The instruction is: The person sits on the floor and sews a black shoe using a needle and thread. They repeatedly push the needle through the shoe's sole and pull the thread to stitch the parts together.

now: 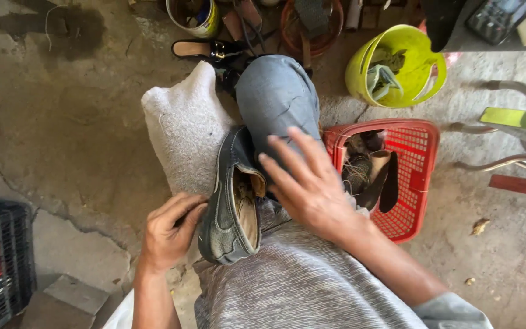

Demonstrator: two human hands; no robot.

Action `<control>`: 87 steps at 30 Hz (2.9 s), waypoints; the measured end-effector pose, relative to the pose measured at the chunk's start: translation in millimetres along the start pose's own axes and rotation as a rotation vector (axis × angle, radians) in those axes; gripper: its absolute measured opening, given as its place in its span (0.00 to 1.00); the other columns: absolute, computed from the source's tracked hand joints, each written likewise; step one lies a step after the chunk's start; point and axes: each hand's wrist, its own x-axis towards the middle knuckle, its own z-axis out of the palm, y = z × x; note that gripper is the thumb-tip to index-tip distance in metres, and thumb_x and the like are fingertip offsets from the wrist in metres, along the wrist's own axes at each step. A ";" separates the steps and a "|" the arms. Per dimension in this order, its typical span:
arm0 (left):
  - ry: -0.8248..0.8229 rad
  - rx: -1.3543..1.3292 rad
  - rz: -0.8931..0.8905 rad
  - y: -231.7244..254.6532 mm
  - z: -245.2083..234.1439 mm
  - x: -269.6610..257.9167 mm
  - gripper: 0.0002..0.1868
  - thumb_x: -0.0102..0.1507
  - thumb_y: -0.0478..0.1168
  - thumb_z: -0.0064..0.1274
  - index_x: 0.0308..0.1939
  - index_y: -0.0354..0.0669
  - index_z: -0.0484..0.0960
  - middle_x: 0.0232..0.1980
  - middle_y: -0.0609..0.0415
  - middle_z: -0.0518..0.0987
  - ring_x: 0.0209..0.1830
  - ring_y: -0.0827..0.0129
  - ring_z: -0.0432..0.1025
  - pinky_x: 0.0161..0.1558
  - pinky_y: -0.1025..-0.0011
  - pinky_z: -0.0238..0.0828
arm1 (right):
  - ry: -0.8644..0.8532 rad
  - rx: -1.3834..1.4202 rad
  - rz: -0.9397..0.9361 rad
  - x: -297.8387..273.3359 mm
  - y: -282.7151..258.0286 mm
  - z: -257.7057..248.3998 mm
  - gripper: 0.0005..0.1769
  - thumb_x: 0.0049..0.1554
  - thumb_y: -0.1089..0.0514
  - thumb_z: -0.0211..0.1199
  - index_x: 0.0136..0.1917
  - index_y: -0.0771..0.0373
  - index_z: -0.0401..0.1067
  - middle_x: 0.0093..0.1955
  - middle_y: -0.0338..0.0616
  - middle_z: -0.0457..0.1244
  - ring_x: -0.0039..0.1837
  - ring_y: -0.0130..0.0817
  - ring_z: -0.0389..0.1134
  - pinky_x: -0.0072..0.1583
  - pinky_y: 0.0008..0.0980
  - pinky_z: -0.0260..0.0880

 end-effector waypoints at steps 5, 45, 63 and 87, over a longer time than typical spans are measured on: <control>0.055 0.049 -0.057 23.2 -0.2 4.6 0.08 0.64 0.30 0.56 0.46 0.28 0.83 0.42 0.43 0.84 0.38 0.62 0.80 0.43 0.70 0.82 | -0.013 0.292 -0.021 -18.7 32.2 -7.8 0.04 0.62 0.59 0.64 0.50 0.60 0.76 0.67 0.50 0.65 0.74 0.55 0.60 0.73 0.59 0.59; -0.053 0.376 -0.026 66.6 30.4 21.2 0.09 0.67 0.32 0.54 0.51 0.34 0.81 0.41 0.51 0.83 0.39 0.62 0.77 0.39 0.64 0.77 | -0.165 1.136 0.318 -32.0 -1.6 -64.5 0.09 0.63 0.58 0.59 0.50 0.65 0.77 0.56 0.53 0.70 0.69 0.45 0.68 0.66 0.42 0.71; -0.028 0.539 0.015 64.3 34.2 20.0 0.11 0.66 0.32 0.55 0.53 0.41 0.82 0.35 0.58 0.76 0.34 0.64 0.70 0.29 0.65 0.68 | -0.241 0.727 0.390 -3.1 -16.7 8.5 0.12 0.62 0.64 0.57 0.60 0.60 0.72 0.49 0.38 0.73 0.49 0.27 0.76 0.50 0.30 0.74; 0.066 0.924 -0.563 6.5 8.3 -45.4 0.37 0.49 0.85 0.55 0.19 0.58 0.74 0.18 0.56 0.76 0.21 0.51 0.75 0.21 0.54 0.64 | -0.141 0.663 0.301 -0.8 -0.3 -4.3 0.11 0.63 0.65 0.59 0.58 0.65 0.75 0.54 0.49 0.72 0.56 0.39 0.76 0.60 0.34 0.74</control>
